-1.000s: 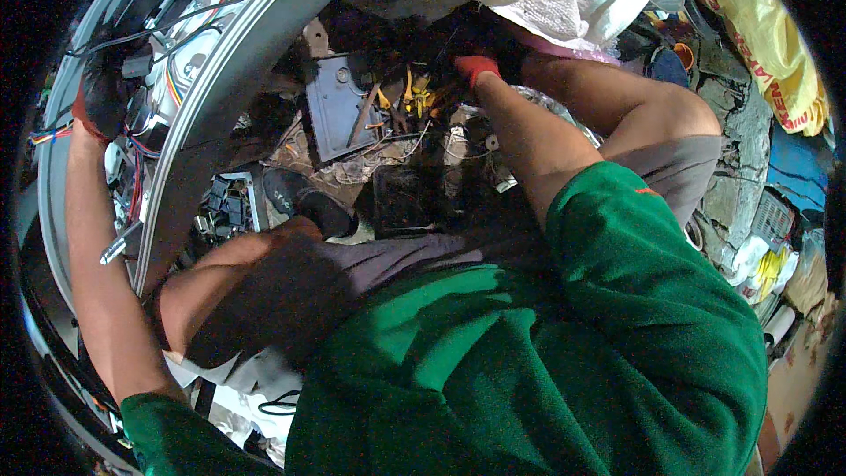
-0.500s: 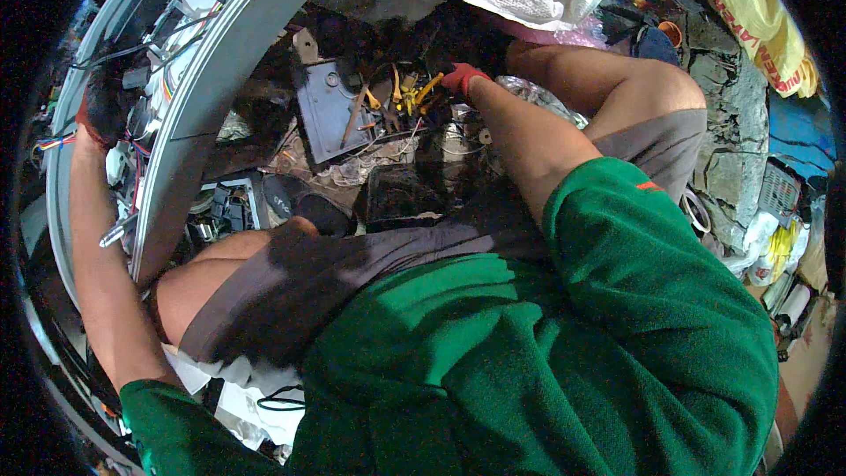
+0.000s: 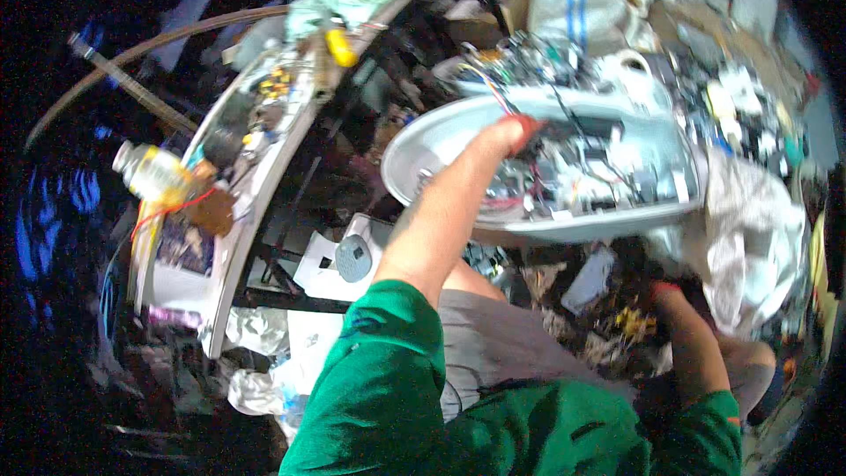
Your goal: The person disassembles a large oval electronic housing by removing internal components with a screwdriver and a hammer, and then inspects a power adapter.
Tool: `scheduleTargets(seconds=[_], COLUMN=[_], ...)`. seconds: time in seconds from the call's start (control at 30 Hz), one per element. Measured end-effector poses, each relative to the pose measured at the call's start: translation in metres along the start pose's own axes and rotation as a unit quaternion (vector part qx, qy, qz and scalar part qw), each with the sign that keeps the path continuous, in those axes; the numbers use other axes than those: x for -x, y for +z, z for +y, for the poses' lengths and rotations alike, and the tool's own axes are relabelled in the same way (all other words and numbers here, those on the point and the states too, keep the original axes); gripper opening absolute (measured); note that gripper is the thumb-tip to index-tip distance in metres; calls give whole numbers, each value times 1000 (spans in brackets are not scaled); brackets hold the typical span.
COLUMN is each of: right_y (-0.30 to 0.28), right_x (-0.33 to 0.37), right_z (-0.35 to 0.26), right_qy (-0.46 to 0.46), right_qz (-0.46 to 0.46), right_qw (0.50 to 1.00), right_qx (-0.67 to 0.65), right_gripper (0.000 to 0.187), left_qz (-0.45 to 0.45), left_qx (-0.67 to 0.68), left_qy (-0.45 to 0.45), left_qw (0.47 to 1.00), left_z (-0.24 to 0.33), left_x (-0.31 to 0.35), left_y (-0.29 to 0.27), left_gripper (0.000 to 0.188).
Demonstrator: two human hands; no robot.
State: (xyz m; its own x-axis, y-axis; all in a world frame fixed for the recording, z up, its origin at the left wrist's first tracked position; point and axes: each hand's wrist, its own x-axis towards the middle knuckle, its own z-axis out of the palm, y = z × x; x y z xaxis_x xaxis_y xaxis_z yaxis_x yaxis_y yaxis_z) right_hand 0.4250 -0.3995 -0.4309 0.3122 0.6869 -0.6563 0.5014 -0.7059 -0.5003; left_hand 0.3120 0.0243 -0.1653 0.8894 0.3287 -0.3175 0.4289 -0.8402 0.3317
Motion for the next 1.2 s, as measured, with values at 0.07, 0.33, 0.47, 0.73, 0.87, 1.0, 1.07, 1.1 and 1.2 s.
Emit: scheduleTargets(seconds=[0.07,0.33,0.47,0.73,0.87,1.0,1.07,1.1,1.2], right_y=[-11,-71,-99,-85,-99,-97,-96,-95,-91], right_x=[19,145,150,128,131,105,100,105,95], right_z=[-17,-105,-90,-70,-66,-36,-26,-17,-9], right_qy=[-19,-192,-191,-87,-35,-21,-9,4,-1], right_qz=[-81,-145,-38,9,19,0,-7,-8,-14], right_qw=[988,935,970,987,985,989,992,994,997], right_qx=[131,261,148,136,171,144,123,109,76], right_gripper=[46,49,44,59,58,55,54,53,51], left_qz=[10,197,400,430,294,239,216,244,229], left_qx=[10,263,193,-45,-119,-175,-209,-206,-237], left_qy=[-35,1,-60,-291,-396,-412,-429,-423,-467], left_qw=[999,944,894,853,862,862,852,848,820], left_z=[13,-37,-65,-110,-122,-169,-181,-173,-204], left_x=[33,203,312,269,194,143,122,111,101], left_y=[-19,-30,-81,-296,-311,-294,-283,-274,-289], left_gripper=[46,32,33,43,52,42,42,40,37])
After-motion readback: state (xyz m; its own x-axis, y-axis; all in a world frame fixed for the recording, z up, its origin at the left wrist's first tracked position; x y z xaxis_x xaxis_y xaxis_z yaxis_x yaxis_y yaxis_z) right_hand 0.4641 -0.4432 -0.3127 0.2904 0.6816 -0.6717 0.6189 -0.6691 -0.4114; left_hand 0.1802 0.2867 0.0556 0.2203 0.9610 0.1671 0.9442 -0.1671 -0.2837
